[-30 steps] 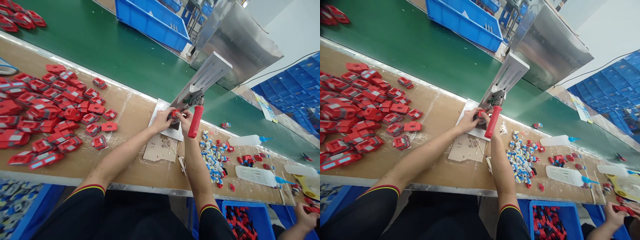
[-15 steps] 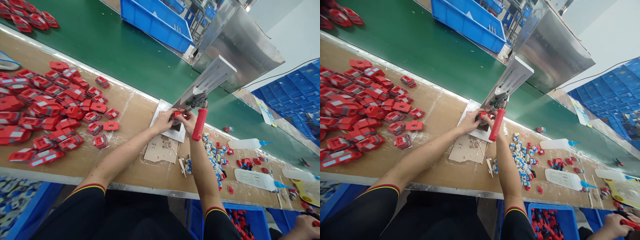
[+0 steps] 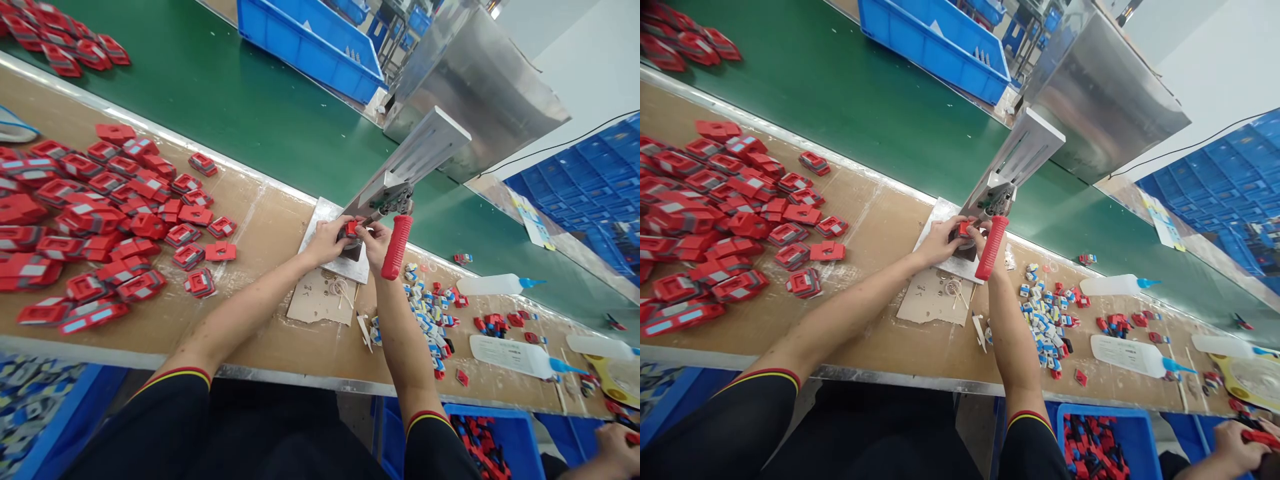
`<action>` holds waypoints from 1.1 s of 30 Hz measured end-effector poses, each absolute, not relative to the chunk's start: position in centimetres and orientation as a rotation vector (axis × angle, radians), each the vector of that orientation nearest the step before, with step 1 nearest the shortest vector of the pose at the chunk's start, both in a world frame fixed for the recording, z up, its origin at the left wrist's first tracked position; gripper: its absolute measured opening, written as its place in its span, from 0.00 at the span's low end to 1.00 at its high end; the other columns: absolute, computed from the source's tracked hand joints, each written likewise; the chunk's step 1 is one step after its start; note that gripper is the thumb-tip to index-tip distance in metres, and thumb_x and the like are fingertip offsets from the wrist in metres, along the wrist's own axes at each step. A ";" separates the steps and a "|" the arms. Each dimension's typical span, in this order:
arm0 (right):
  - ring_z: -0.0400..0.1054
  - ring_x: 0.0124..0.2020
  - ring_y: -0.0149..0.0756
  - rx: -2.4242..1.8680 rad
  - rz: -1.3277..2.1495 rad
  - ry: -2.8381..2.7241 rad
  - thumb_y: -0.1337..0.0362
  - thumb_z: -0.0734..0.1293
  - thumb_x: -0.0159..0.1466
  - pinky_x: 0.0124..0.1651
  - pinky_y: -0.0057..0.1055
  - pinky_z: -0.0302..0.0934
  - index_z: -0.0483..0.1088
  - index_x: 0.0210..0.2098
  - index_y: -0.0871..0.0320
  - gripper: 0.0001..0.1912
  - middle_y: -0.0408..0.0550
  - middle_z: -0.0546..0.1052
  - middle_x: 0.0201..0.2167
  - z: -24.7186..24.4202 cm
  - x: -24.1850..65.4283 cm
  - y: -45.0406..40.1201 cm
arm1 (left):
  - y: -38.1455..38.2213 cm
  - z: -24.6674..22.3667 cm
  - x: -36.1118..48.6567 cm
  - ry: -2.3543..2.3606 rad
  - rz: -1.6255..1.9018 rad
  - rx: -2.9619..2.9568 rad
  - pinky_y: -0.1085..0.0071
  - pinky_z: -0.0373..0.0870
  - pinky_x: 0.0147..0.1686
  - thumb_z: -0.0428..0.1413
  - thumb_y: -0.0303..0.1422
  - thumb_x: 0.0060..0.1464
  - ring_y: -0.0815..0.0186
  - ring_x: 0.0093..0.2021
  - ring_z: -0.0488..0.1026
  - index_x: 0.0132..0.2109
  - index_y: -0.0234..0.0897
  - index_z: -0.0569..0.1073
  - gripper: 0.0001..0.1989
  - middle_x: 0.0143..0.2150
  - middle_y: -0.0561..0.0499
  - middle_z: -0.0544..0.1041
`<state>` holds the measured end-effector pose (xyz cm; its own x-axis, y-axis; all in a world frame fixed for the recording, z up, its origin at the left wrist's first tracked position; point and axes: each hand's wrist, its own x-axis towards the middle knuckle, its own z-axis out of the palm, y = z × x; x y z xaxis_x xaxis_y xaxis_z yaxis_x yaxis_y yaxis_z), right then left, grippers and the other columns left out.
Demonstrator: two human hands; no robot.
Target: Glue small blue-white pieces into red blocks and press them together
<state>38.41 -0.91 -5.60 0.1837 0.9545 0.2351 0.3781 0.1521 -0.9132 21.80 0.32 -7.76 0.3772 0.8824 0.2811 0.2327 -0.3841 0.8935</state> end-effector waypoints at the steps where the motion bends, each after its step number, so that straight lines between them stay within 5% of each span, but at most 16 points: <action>1: 0.80 0.42 0.45 -1.407 0.704 -1.406 0.39 0.77 0.55 0.47 0.44 0.74 0.78 0.39 0.51 0.24 0.47 0.85 0.37 -5.5 38.5 -0.9 | 0.3 -7.8 21.8 0.976 1.020 1.842 0.50 0.64 0.67 0.59 0.27 0.61 0.52 0.61 0.79 0.63 0.43 0.70 0.24 0.59 0.47 0.83; 10: 0.79 0.45 0.46 -1.436 0.790 -1.374 0.42 0.80 0.52 0.51 0.46 0.73 0.77 0.42 0.51 0.27 0.50 0.84 0.46 -4.8 38.5 -1.1 | 0.3 -7.7 21.7 0.963 1.015 1.837 0.50 0.64 0.67 0.58 0.27 0.62 0.52 0.61 0.79 0.64 0.44 0.70 0.24 0.59 0.47 0.83; 17: 0.80 0.41 0.44 -1.437 0.728 -1.263 0.39 0.79 0.50 0.47 0.43 0.75 0.68 0.28 0.51 0.26 0.48 0.84 0.38 -5.7 38.2 -0.7 | 0.3 -7.6 21.7 0.978 1.004 1.849 0.52 0.64 0.67 0.58 0.28 0.62 0.53 0.61 0.79 0.62 0.44 0.70 0.22 0.59 0.48 0.83; 27: 0.79 0.50 0.49 -1.365 0.835 -1.458 0.39 0.77 0.56 0.53 0.47 0.73 0.78 0.39 0.50 0.23 0.50 0.85 0.43 -4.9 39.9 -1.3 | 0.3 -7.5 21.7 0.981 1.002 1.850 0.49 0.64 0.67 0.59 0.27 0.61 0.52 0.61 0.79 0.62 0.42 0.70 0.23 0.57 0.46 0.84; 33: 0.79 0.42 0.45 -1.438 0.789 -1.411 0.40 0.80 0.52 0.49 0.44 0.74 0.76 0.39 0.52 0.26 0.48 0.84 0.42 -4.7 40.3 -1.7 | 0.3 -7.7 21.8 0.983 1.014 1.843 0.50 0.64 0.67 0.59 0.27 0.61 0.52 0.61 0.79 0.62 0.43 0.71 0.23 0.59 0.46 0.83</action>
